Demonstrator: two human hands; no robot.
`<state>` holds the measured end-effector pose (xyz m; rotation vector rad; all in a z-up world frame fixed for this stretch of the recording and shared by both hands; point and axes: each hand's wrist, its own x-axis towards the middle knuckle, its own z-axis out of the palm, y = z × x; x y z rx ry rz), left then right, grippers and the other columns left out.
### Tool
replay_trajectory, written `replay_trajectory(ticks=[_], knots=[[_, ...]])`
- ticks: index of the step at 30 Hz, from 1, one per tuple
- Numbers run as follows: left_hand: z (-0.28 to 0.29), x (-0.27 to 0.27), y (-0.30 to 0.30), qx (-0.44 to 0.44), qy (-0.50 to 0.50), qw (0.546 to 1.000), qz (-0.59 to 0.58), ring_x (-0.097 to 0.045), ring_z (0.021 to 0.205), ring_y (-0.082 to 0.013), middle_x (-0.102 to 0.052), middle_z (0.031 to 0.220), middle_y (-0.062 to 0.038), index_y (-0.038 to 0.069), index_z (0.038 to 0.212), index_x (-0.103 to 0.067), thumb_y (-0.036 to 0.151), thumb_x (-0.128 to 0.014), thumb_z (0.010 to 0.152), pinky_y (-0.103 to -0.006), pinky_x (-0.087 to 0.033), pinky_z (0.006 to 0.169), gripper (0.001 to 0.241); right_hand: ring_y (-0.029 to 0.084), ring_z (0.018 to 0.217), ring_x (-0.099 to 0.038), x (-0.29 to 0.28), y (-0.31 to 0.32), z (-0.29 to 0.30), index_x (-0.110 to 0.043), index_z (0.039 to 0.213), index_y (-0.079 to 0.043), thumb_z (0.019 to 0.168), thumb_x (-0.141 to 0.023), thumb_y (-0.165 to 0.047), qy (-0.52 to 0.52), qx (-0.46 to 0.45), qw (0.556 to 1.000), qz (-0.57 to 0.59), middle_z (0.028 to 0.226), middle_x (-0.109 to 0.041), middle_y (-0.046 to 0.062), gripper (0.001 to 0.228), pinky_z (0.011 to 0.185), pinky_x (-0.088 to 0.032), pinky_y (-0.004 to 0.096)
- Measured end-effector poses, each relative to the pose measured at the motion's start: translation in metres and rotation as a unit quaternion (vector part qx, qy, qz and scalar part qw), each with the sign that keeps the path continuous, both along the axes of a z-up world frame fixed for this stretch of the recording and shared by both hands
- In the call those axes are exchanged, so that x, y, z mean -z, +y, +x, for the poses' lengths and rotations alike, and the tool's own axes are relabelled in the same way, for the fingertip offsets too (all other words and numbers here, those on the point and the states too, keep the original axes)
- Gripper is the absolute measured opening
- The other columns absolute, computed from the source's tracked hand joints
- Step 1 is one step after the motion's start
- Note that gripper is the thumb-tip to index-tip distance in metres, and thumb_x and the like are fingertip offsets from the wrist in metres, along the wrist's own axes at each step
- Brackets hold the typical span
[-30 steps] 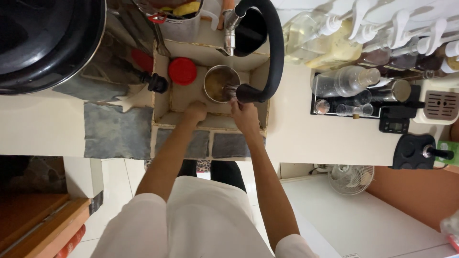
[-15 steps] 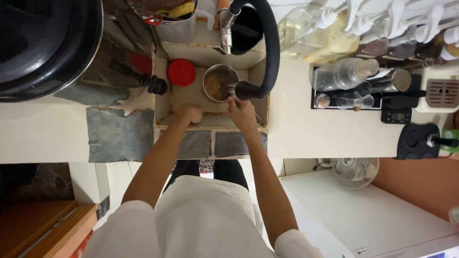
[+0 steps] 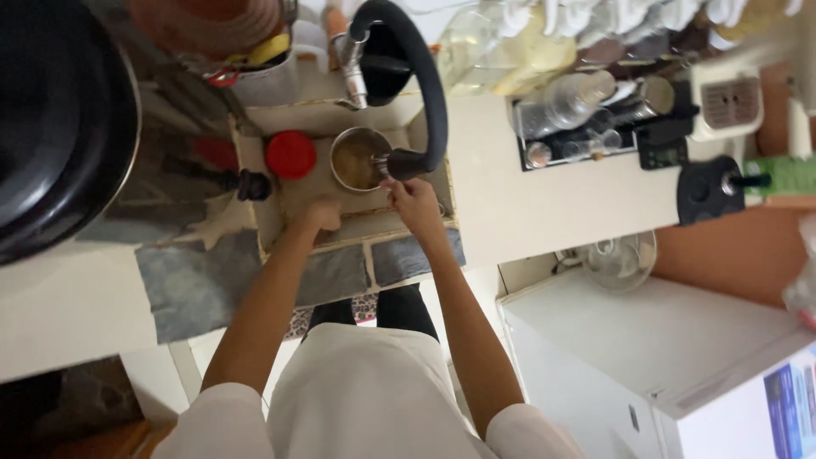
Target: Cleaning a coffee shop counter and sink area using a rag.
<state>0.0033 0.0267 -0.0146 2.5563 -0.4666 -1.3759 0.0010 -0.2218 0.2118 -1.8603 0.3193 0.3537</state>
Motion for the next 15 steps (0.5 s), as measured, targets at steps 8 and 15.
replay_trajectory(ticks=[8, 15], knots=[[0.036, -0.126, -0.011, -0.031, 0.132, 0.991, -0.001, -0.066, 0.071, -0.0252, -0.072, 0.079, -0.012, 0.000, 0.079, -0.074, 0.024, -0.073, 0.080, -0.0418, -0.052, 0.068, 0.024, 0.004, 0.051, -0.048, -0.029, -0.003, -0.015, -0.079, 0.102, -0.005, 0.105, -0.057, -0.026, 0.010, 0.059, 0.995, 0.082, 0.064, -0.061, -0.002, 0.031, 0.047, -0.038, 0.024], [0.032, -0.089, 0.002, -0.044, 0.179, 0.983, -0.011, -0.062, 0.062, -0.0200, -0.069, 0.069, -0.007, 0.003, 0.072, -0.072, 0.032, -0.075, 0.082, -0.0389, -0.048, 0.064, 0.030, 0.003, 0.051, -0.048, -0.009, -0.002, -0.038, -0.079, 0.102, -0.004, 0.105, -0.057, -0.026, 0.005, 0.073, 0.995, 0.069, 0.065, -0.061, -0.002, 0.031, 0.047, -0.038, 0.024]])
